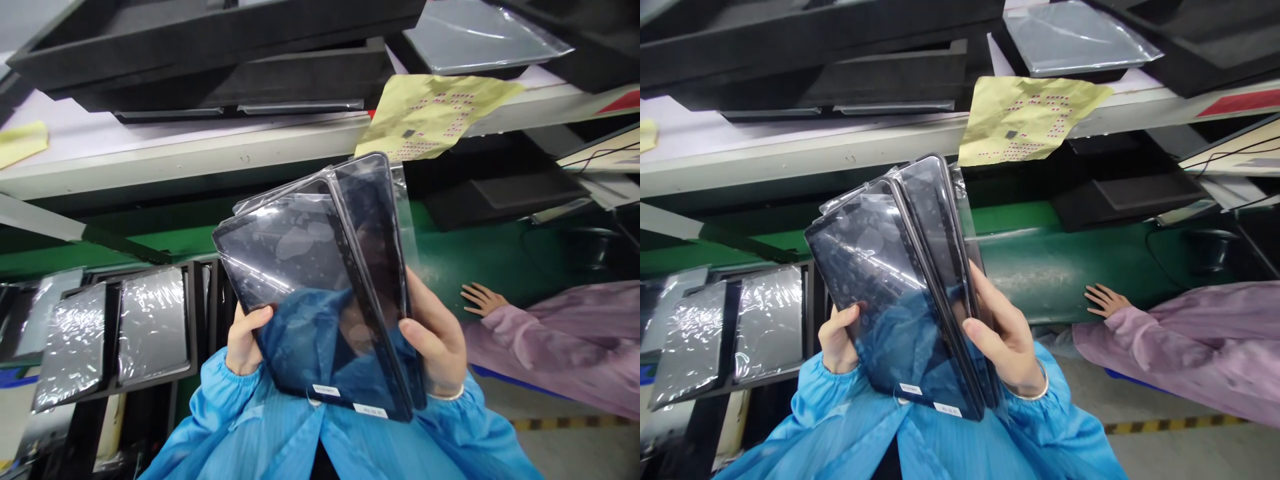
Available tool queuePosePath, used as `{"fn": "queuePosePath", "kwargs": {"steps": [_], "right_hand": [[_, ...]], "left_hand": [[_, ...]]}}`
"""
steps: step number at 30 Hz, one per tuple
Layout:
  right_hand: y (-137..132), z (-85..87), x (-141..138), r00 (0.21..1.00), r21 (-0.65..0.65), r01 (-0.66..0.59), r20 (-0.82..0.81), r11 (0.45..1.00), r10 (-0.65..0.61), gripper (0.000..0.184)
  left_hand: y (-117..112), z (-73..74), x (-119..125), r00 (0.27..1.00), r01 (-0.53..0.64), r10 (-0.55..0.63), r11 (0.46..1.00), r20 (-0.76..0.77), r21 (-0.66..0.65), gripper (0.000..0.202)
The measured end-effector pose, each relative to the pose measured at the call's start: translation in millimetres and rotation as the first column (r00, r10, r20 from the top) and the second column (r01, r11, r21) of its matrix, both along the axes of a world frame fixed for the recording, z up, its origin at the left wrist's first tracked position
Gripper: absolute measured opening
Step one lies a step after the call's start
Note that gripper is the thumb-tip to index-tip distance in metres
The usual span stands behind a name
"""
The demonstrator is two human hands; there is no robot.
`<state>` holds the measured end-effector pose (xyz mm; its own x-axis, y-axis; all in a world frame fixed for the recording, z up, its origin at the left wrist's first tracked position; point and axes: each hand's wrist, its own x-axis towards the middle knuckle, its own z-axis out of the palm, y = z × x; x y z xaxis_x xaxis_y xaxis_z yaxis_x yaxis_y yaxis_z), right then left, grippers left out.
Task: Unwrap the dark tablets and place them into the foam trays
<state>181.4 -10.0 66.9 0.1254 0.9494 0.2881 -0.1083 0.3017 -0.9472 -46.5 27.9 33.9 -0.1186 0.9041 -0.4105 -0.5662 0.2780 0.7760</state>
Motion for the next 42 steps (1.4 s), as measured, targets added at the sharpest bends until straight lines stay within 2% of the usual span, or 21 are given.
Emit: {"fn": "queuePosePath", "kwargs": {"steps": [4, 11, 16, 21, 26, 30, 37, 42], "right_hand": [[0, -0.4, 2, 0.999, 0.078, -0.031, 0.045, 0.996, 0.028, 0.049], [-2, -9.0, 8, 0.989, 0.0, -0.003, 0.146, 1.0, 0.003, 0.058], [2, -9.3, 7, 0.993, -0.003, 0.019, 0.12, 1.0, -0.019, 0.053], [4, -5.1, 6, 0.995, 0.069, -0.02, 0.097, 0.997, 0.013, 0.051], [5, -3.5, 6, 0.992, -0.009, 0.003, 0.127, 1.0, -0.002, 0.058], [6, -3.4, 6, 0.996, 0.025, -0.01, 0.093, 1.0, 0.008, 0.056], [5, -4.0, 6, 0.989, -0.083, 0.08, 0.134, 0.993, -0.068, 0.058], [4, -4.3, 5, 0.993, -0.089, 0.09, 0.087, 0.992, -0.083, 0.056]], "left_hand": [[0, -0.6, -1, 1.0, 0.005, -0.004, 0.999, 0.013, -0.034, 0.032], [1, -7.8, -10, 0.999, 0.039, -0.039, 0.999, -0.009, -0.005, 0.035], [1, -0.7, -5, 1.0, -0.029, 0.029, 0.999, 0.003, -0.022, 0.05], [1, 6.4, 0, 0.998, -0.053, 0.055, 0.997, 0.025, -0.061, 0.058], [2, 9.4, 3, 1.0, -0.016, 0.017, 0.997, 0.021, -0.078, 0.061], [3, 10.8, 3, 0.999, 0.035, -0.036, 0.998, -0.015, -0.052, 0.054], [4, 15.4, 6, 0.998, -0.011, 0.005, 0.995, -0.058, -0.104, 0.065], [2, 17.7, 4, 0.998, 0.016, -0.02, 0.997, -0.059, -0.075, 0.062]]}}
